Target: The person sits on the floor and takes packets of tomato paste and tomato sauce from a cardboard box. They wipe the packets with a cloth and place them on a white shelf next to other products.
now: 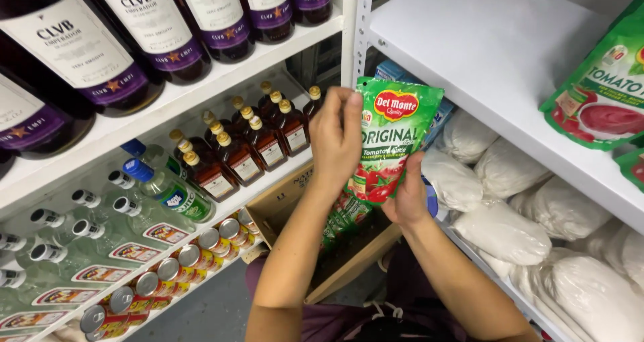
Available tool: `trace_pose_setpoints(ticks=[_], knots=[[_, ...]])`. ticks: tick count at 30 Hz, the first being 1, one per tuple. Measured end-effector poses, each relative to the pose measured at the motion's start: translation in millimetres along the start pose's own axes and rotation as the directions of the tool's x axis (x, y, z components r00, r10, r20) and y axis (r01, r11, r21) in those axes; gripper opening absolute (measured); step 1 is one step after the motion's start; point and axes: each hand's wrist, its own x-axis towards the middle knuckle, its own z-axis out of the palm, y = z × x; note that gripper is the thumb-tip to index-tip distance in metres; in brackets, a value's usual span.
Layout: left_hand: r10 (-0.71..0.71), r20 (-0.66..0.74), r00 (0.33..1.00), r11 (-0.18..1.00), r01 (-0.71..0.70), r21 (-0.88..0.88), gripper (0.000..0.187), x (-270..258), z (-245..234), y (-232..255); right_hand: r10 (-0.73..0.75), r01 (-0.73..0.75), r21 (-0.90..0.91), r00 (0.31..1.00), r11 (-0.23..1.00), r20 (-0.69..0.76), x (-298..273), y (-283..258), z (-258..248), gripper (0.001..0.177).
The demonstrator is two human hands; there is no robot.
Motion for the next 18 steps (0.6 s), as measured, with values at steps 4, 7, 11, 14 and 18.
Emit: trace_pose_setpoints(ticks=[4, 7, 11, 14, 18], knots=[[0.109, -0.047, 0.993, 0.989, -0.113, -0.091, 0.024, -9.0, -1.6, 13.6, -0.075, 0.070, -0.104, 0.996, 0.992, -0.046, -2.6, -17.2, 21.1, 0.080], [0.156, -0.058, 0.986, 0.975, -0.163, -0.153, 0.023, -10.5, -6.3, 30.1, -0.276, 0.261, -0.224, 0.960, 0.939, -0.040, 0.2, -27.9, 28.1, 0.065], [0.324, -0.090, 0.942, 0.930, -0.334, -0.153, 0.022, -7.2, -9.6, 46.2, -0.565, 0.519, -0.431, 0.825, 0.738, 0.026, 6.7, -36.0, 8.6, 0.041], [0.311, -0.112, 0.944, 0.917, -0.329, -0.226, 0.022, -6.4, -7.3, 45.0, -0.617, 0.531, -0.574, 0.785, 0.623, 0.057, 11.3, -48.3, 14.5, 0.039], [0.290, -0.115, 0.950, 0.926, -0.309, -0.219, 0.022, -7.4, -6.1, 40.7, -0.637, 0.517, -0.686, 0.764, 0.512, 0.100, 16.7, -57.4, 18.2, 0.040]])
